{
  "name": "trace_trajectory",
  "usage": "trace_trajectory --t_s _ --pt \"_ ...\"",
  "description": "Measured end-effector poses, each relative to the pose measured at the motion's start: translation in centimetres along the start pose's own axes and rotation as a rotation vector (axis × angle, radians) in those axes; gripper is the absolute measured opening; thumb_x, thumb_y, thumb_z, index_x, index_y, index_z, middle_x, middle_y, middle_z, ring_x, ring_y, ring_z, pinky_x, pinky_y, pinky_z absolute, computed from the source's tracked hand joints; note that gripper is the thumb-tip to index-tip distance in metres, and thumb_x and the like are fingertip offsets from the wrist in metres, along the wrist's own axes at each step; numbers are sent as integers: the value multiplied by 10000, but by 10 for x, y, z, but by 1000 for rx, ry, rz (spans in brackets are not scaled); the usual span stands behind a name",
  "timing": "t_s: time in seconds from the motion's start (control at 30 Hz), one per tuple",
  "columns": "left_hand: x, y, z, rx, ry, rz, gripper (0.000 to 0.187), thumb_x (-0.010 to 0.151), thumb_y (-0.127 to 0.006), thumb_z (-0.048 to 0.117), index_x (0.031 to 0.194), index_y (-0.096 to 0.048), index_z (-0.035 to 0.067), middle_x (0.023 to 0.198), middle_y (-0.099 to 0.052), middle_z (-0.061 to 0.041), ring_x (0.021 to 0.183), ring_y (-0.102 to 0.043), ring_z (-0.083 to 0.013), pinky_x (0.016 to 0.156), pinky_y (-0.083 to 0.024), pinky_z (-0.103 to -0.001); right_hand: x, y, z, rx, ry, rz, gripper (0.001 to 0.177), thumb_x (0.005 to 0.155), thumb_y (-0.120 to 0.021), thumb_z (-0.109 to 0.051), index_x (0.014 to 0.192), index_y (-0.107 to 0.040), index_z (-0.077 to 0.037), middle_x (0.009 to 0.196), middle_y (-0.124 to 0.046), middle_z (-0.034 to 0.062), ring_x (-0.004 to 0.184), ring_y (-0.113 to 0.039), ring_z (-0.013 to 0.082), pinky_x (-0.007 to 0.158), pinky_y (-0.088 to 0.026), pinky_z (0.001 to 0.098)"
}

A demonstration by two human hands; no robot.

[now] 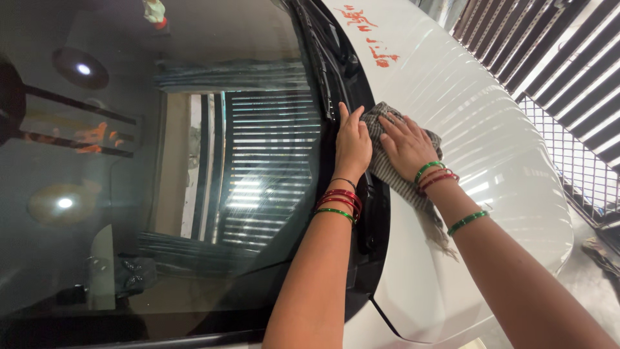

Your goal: The person wipes the exterior of a white car with a cloth, starting at the side mirror and moving along the door, window trim, and hood. The person uses a striped cloth and a bucket of water is visible nearby.

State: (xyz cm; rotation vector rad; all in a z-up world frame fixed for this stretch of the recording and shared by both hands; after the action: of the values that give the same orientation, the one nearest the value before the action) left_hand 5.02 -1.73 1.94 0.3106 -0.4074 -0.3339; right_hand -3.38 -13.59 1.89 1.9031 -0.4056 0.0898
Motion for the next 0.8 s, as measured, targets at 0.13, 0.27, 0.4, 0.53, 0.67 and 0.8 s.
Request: trace_trajectory --t_s 0.13,0.27,0.4,0.53,0.67,0.8 --pt "1 -1 -2 2 16 -8 439 1042 -355 156 1416 -527 3 1660 -176 -274 1417 -439 -407 1143 -412 -420 -25 2 -7 -15 7 14 562 1034 -387 -415 1543 -424 -181 1619 -373 90 1515 -244 374 1213 -199 520" --pt "1 -2 -2 -13 17 -5 437 1042 -352 156 1416 -524 6 1661 -166 -269 1415 -442 -398 1139 -415 -411 -58 10 -16 -14 22 28 559 1034 -392 -413 1537 -429 -172 1620 -371 97 1516 -241 381 1211 -195 526" --pt "3 -2 -2 2 20 10 432 1043 -357 153 1406 -546 16 1665 -178 -258 1407 -463 -385 1126 -431 -403 -88 19 -27 -3 15 24 550 1035 -385 -401 1538 -426 -180 1623 -365 95 1515 -230 383 1208 -177 532" --pt "3 -3 -6 -14 86 -7 436 1023 -354 169 1388 -553 37 1674 -176 -230 1299 -585 -346 1062 -484 -387 -121 32 -45 -17 29 70 560 1033 -403 -408 1543 -417 -177 1629 -332 135 1514 -203 401 1204 -164 531" --pt "3 -2 0 15 43 3 438 1033 -354 172 1397 -561 40 1673 -169 -228 1325 -560 -350 1051 -492 -394 -155 46 -73 -22 137 145 566 1034 -403 -385 1561 -406 -179 1643 -296 176 1514 -189 412 1193 -138 542" --pt "1 -2 -2 17 123 -38 448 1032 -331 182 1409 -540 61 1687 -153 -188 1287 -600 -309 1041 -501 -382 -154 40 -79 -28 86 23 518 1031 -397 -371 1532 -437 -245 1634 -337 98 1518 -222 334 1216 -123 521"
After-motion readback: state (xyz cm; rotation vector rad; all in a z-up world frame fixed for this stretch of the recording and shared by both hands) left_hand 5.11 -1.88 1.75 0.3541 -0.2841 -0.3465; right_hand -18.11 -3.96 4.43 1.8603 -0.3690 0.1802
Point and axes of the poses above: each hand's wrist, its own x-axis towards the middle knuckle, its own y-axis out of the back of the hand, z = x × y, the point moved 6 cm from there along x, towards the middle knuckle
